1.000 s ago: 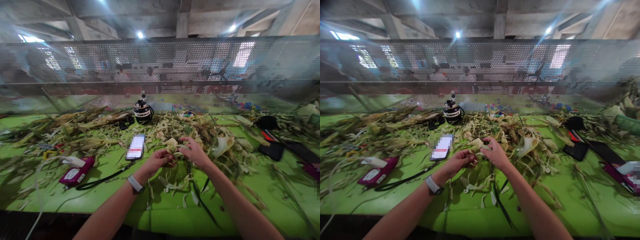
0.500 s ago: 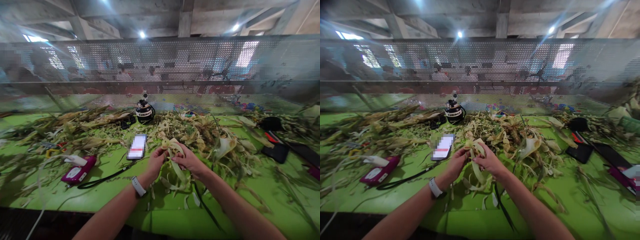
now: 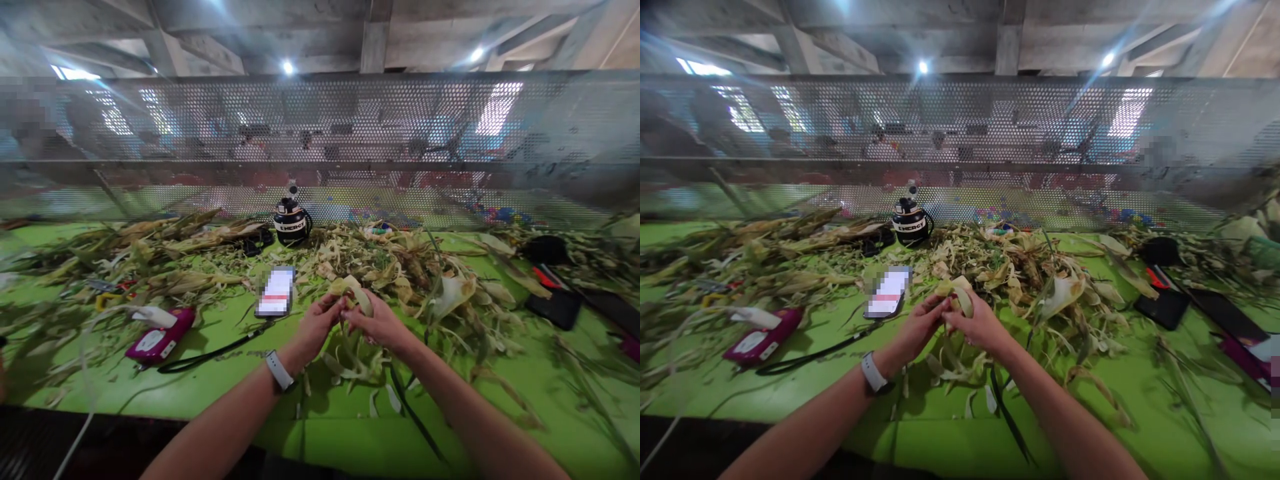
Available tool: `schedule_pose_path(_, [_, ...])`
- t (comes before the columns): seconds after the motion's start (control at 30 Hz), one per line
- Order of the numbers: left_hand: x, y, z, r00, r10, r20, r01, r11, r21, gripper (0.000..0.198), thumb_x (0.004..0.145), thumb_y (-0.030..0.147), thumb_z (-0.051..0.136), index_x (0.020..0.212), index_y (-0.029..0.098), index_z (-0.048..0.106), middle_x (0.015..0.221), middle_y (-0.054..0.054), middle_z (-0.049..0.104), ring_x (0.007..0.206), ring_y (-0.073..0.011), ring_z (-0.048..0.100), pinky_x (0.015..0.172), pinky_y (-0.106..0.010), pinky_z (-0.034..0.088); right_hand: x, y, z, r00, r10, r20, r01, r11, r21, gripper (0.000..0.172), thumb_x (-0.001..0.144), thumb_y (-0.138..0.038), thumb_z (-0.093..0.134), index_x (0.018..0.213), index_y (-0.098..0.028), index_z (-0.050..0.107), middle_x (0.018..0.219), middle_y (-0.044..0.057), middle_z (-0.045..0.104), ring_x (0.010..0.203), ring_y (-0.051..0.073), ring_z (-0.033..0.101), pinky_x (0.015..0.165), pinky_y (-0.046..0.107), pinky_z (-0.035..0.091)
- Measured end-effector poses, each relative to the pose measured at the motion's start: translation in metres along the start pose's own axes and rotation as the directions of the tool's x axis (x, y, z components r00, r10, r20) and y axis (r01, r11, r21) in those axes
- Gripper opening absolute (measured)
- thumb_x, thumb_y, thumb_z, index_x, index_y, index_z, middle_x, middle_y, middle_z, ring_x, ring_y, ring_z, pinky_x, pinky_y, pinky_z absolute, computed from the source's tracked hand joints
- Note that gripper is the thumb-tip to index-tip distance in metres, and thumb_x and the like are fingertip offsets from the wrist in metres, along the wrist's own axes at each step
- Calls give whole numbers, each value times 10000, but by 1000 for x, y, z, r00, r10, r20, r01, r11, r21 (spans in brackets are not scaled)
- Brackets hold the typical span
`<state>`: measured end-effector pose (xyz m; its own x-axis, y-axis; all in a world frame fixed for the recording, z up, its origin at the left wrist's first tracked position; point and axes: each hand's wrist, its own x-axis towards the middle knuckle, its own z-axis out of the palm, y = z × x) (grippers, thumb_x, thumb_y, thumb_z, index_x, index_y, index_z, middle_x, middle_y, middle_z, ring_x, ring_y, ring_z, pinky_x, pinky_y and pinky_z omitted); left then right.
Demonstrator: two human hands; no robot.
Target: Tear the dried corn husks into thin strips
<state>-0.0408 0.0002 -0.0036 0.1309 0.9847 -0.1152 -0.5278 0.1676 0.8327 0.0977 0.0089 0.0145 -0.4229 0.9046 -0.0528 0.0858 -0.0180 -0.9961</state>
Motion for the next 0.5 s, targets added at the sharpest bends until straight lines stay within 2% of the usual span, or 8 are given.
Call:
schedule_pose_path(0.1, [2,0,-3,1000,17,7,-18,1000,20,347,535,296,813,832,165,691,814,-3,688,705,-97,577,716,-219,443,1,-4,-10,994,-28,-108,23,999,-50,410,746,-452,585,1053,-190,513,494,-70,523,320,66,351,314,197,268])
schedule_pose_path(0.2, [0,-1,-3,1000,11,16,-12,999,39,352,551,284,807,866,178,690,825,-1,684,702,-95,572,708,-216,435,4,-4,-18,977,-77,-200,66,996,-62,330,744,-485,584,884,-188,551,458,-75,480,337,66,359,339,197,279])
schedule_pose_path(0.3, [-2,-1,-2,999,-27,-27,29,997,67,311,562,319,796,823,186,691,803,-8,676,699,-111,569,648,-216,425,6,-2,-20,970,-113,-215,101,993,-69,333,737,-515,577,760,-183,553,425,-79,438,345,68,358,351,199,280])
schedule_pose_path(0.4, [-1,-1,-4,997,-7,-79,21,984,175,272,592,402,764,711,170,688,658,8,624,573,-83,491,531,-201,360,5,-3,-20,971,-113,-210,100,992,-72,356,724,-532,577,735,-177,560,418,-76,440,341,67,352,349,200,273])
schedule_pose_path(0.5, [1,-1,-7,999,34,-39,-21,956,293,304,608,438,744,621,144,669,511,34,533,469,-53,391,469,-200,285,5,-5,-21,971,-92,-222,80,995,-59,369,722,-548,566,691,-181,538,415,-72,440,335,65,344,344,199,263])
